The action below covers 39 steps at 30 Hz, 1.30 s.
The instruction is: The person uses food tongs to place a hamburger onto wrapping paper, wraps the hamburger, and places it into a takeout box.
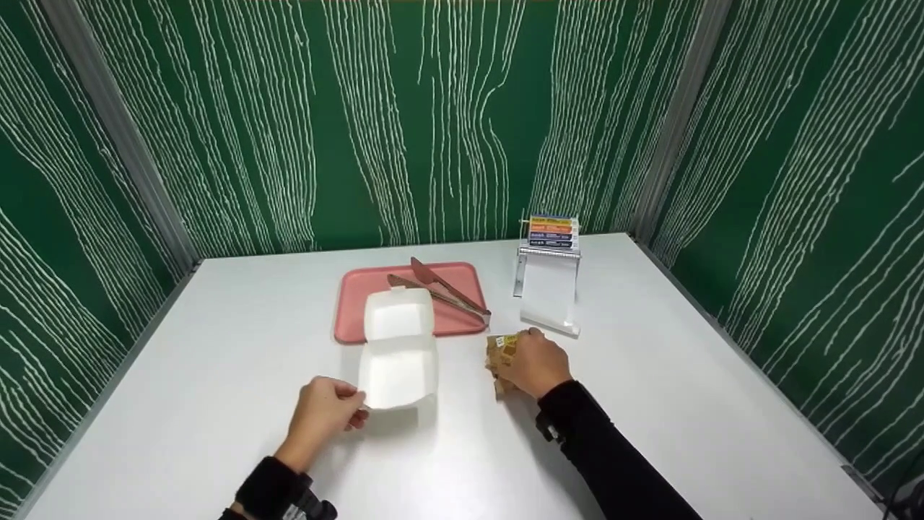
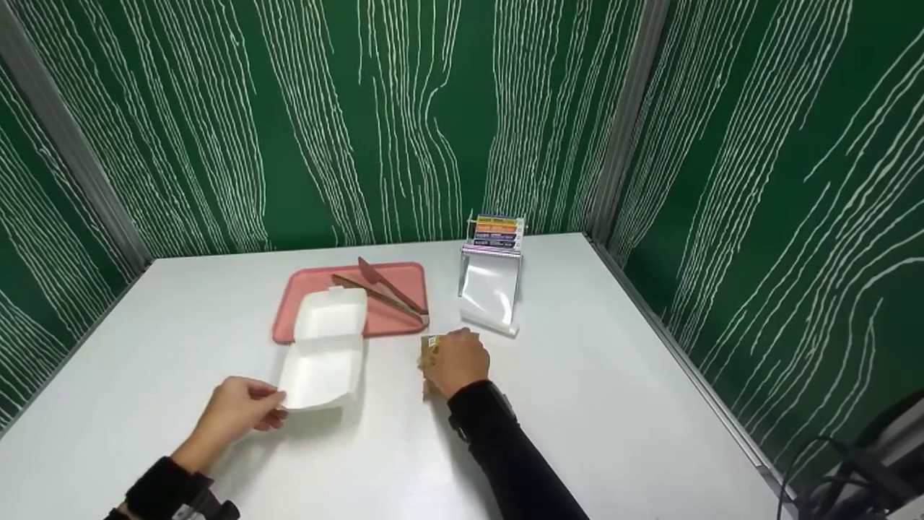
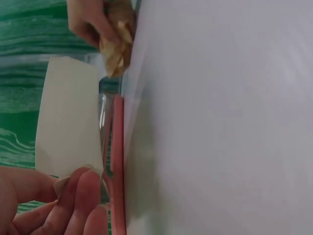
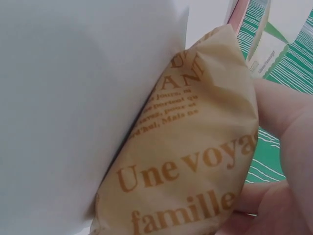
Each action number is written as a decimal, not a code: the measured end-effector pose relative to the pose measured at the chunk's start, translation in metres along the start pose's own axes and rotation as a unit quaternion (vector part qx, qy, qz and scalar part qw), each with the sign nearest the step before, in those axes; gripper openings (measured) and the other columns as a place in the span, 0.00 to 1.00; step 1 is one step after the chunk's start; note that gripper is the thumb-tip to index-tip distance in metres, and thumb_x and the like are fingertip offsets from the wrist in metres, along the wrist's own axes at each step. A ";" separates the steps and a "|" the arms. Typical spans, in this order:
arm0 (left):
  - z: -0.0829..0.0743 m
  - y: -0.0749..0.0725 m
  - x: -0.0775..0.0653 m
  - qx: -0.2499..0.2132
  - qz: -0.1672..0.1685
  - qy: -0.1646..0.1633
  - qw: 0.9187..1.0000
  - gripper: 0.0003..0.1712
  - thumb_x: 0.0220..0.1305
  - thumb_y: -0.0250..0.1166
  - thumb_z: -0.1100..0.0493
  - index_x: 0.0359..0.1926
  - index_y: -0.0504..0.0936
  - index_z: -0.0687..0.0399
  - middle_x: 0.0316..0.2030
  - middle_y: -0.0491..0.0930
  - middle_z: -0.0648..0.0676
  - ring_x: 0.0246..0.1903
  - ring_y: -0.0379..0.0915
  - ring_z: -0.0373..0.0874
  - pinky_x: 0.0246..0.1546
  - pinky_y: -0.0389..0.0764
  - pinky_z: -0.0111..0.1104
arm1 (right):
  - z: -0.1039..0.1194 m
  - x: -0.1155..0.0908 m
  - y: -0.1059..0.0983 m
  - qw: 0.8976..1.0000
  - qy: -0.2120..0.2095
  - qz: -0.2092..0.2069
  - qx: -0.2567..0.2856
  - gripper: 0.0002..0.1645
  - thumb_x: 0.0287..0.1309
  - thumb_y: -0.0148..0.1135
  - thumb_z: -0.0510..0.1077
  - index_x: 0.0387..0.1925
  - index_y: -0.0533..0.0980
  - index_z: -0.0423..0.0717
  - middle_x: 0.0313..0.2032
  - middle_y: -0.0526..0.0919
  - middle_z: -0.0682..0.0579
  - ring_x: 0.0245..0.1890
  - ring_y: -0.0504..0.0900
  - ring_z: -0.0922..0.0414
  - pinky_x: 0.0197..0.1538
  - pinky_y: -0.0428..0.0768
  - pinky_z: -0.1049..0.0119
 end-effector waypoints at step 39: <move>-0.135 0.062 -0.013 0.015 0.075 0.182 0.980 0.15 0.74 0.69 0.55 0.46 0.91 0.64 0.36 0.90 0.56 0.31 0.87 0.44 0.35 0.88 0.35 | -0.006 0.004 0.000 0.999 0.020 0.028 0.023 0.34 0.52 0.81 0.59 0.43 0.81 0.33 0.35 0.81 0.46 0.28 0.81 0.50 0.33 0.83 0.51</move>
Point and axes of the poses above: each hand's wrist, its own x-axis towards the middle knuckle, its own y-axis out of the palm, z = x × y, the point moved 9 cm from there along x, towards the middle knuckle
